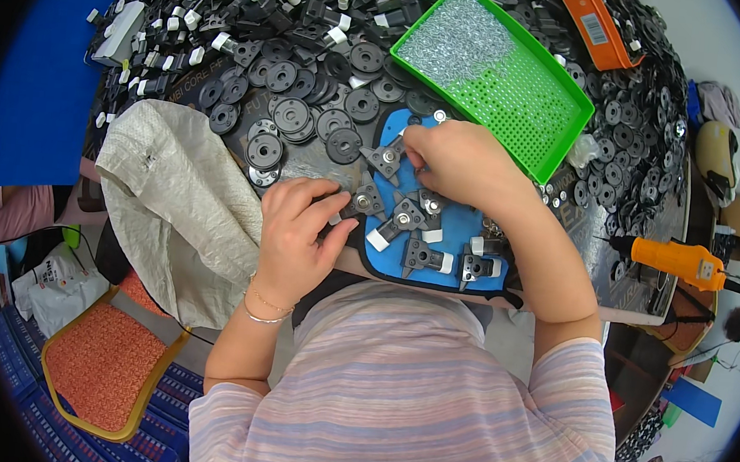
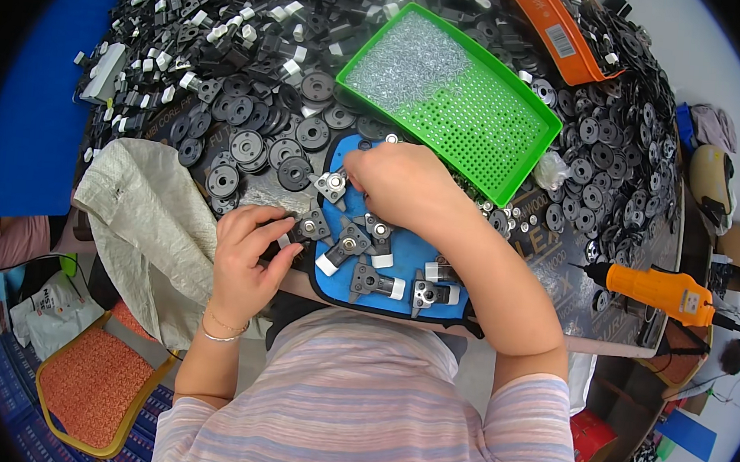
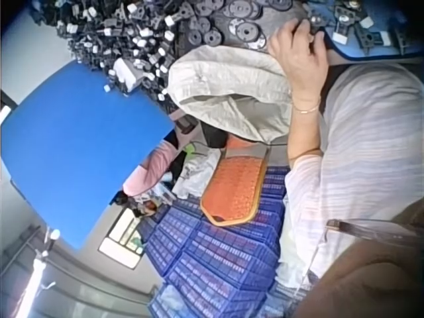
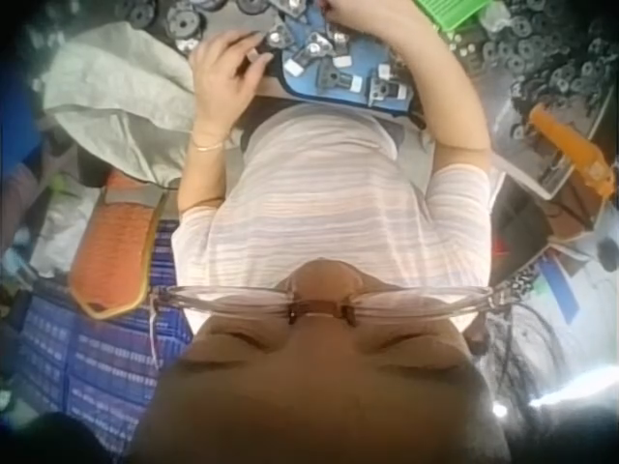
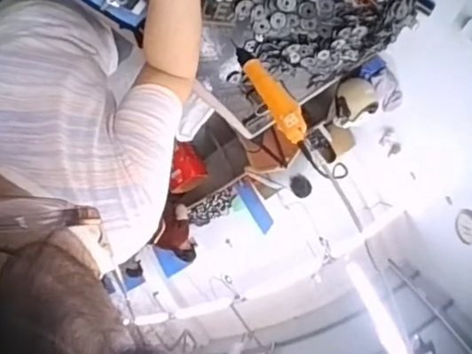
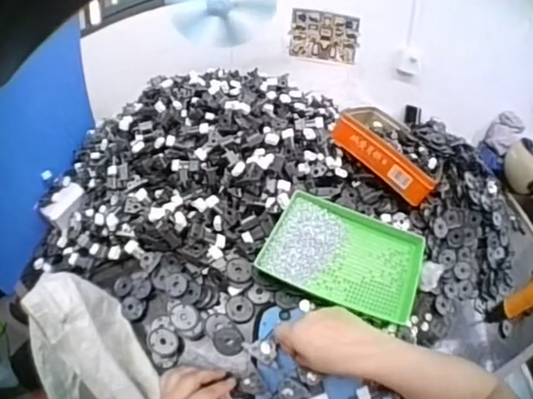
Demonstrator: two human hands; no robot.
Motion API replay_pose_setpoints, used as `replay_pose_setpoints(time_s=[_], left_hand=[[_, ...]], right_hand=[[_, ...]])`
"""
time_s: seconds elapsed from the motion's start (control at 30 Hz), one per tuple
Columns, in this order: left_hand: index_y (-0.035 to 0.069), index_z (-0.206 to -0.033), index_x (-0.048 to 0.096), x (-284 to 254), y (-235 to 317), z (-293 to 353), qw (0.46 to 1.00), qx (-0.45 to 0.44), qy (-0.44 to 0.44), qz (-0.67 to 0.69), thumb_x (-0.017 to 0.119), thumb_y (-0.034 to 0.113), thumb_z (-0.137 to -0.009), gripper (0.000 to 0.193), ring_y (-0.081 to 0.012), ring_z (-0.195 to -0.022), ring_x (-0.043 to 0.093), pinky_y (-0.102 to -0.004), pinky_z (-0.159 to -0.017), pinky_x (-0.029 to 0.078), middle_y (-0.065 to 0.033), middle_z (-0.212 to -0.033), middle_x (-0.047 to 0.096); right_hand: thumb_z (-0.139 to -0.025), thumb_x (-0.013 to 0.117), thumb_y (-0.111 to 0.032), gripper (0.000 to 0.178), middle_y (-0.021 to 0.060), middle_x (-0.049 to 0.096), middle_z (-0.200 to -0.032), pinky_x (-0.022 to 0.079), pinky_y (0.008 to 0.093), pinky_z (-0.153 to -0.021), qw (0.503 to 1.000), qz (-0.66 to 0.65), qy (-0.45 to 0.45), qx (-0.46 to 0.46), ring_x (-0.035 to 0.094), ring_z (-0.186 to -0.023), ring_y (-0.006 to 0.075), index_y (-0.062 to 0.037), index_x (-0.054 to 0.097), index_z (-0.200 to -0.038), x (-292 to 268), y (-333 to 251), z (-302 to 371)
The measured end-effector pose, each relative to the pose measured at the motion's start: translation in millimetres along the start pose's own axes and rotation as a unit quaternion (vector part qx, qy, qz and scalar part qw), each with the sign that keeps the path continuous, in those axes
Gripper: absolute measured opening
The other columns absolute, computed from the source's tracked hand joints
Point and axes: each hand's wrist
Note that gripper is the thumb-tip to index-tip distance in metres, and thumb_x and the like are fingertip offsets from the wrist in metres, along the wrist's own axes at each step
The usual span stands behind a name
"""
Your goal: Assembling small plastic and metal components using an electric screwdriver on a workbench.
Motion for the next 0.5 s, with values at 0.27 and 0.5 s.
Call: replay_pose_setpoints(time_s=[0.27,0.5], left_hand=[[0.004,-0.092,0.065,-2.5,2.2,-0.2,1.0,0.002,-0.002,-0.002,0.073,0.012,-0.066,0.028,-0.0267,-0.092,0.054,-0.0381,-0.084,0.038,-0.007,-0.097,0.061],[0.005,-0.092,0.065,-2.5,20.6,0.3,0.999,0.025,-0.032,0.021,0.074,0.011,-0.065,0.029,-0.0284,-0.094,0.054,-0.0384,-0.084,0.04,-0.0083,-0.1,0.061]], right_hand=[[-0.069,0.071,-0.009,0.016,0.0111,0.061,-0.068,0.046,0.0404,-0.061,0.996,-0.087,-0.014,0.03,0.061,-0.07,0.0308,-0.0072,0.056,-0.074,-2.6,7.3,2.5],[-0.069,0.069,-0.006,0.012,0.0119,0.062,-0.068,0.046,0.0399,-0.06,0.993,-0.116,-0.014,0.029,0.061,-0.069,0.0314,-0.0067,0.058,-0.074,-0.3,13.7,2.1]])
Point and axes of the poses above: each hand's wrist, its own z-axis away from the middle knuckle, its own x-axis out of the palm, y = z × x
